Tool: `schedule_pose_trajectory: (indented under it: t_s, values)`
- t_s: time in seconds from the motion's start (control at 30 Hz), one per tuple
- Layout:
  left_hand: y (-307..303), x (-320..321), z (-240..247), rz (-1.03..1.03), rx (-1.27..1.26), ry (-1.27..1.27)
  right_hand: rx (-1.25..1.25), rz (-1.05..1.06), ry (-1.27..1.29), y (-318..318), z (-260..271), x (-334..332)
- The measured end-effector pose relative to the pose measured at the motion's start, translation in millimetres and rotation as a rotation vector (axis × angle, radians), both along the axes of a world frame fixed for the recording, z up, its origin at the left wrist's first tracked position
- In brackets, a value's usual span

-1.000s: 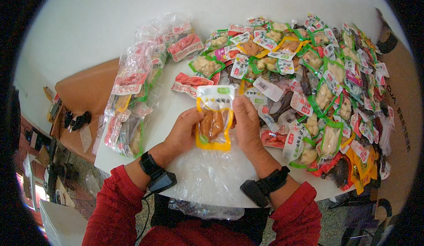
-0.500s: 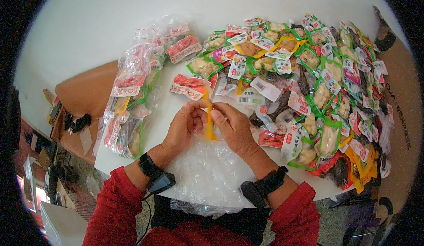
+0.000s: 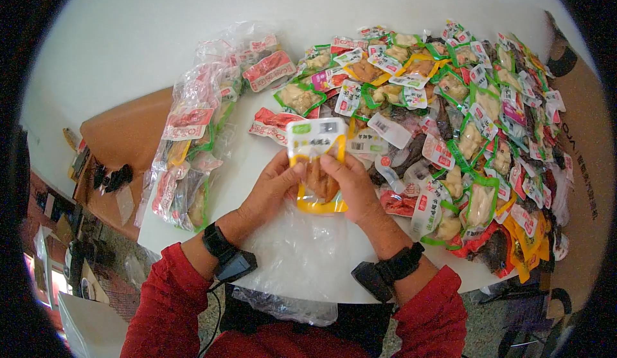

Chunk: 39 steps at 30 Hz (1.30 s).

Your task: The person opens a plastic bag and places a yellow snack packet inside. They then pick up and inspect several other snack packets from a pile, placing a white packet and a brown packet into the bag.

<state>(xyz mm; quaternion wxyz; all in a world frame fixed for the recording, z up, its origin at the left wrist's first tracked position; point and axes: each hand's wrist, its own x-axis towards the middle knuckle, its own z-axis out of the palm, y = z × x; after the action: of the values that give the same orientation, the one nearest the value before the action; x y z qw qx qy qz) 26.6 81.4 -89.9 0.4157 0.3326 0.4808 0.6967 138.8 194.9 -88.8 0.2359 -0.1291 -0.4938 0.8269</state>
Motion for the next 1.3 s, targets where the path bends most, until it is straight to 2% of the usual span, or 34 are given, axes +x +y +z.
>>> schedule_pose_trajectory:
  t_s: [0.07,0.13,0.3,0.37,0.47,0.53,0.7,0.77,0.8,0.87,1.0,1.07,1.17,1.2,1.23,1.27,1.3]
  values:
    - [-0.9,3.8,0.5,-0.017,0.018,-0.021,0.019,0.064,-0.031,-2.3,-3.5,-1.2]
    - [-1.3,0.6,-5.2,-0.061,0.05,-0.075,0.33,-0.003,0.003,-8.1,-5.0,-4.0]
    - [-1.1,-3.0,-9.8,-0.119,0.046,-0.082,0.328,-0.008,0.009,-4.8,-9.9,-3.3]
    - [-0.9,-2.1,-9.2,-0.126,0.044,-0.064,0.163,-0.005,0.014,-7.7,-9.0,-3.7]
    - [-2.7,-1.3,-6.5,-0.144,0.016,-0.055,0.139,-0.074,-0.013,-8.4,-7.6,-4.2]
    - [-3.0,-2.6,-7.2,-0.133,-0.026,-0.166,0.137,-0.082,-0.054,-7.7,-7.2,-2.3]
    - [-4.1,-0.2,2.1,-0.121,-0.045,-0.21,0.22,-0.08,-0.105,0.0,-15.9,0.4]
    - [-4.2,-0.9,2.6,-0.128,-0.049,-0.199,0.713,-0.301,-0.182,-3.4,-14.1,3.5]
    - [-4.3,-2.8,0.5,-0.13,-0.066,-0.167,0.712,-0.301,-0.182,-3.4,-14.2,4.3]
    - [-4.3,-2.9,-0.3,-0.132,-0.084,-0.136,0.883,-0.305,-0.141,-2.6,-14.5,6.1]
    - [-4.5,-5.0,-2.7,-0.098,-0.099,-0.026,0.741,-0.291,-0.187,-0.6,-21.5,4.4]
    - [-4.8,-7.2,-5.1,-0.083,-0.143,0.045,1.054,-0.397,-0.119,-1.4,-24.0,6.8]
    - [-6.1,-6.4,-2.3,-0.078,-0.153,0.105,1.18,-0.432,-0.101,3.0,-30.2,6.3]
    - [-7.1,-5.5,1.0,-0.102,-0.127,0.06,1.179,-0.431,-0.102,3.0,-29.7,5.8]
    - [-7.6,-5.0,2.8,-0.126,-0.101,0.015,1.04,-0.415,-0.133,2.6,-27.9,4.7]
    - [-7.6,-4.7,2.4,-0.127,-0.101,0.015,0.901,-0.399,-0.163,1.8,-25.5,3.6]
    - [-7.7,-4.0,1.7,-0.124,-0.128,0.071,0.901,-0.399,-0.164,-1.5,-18.9,3.1]
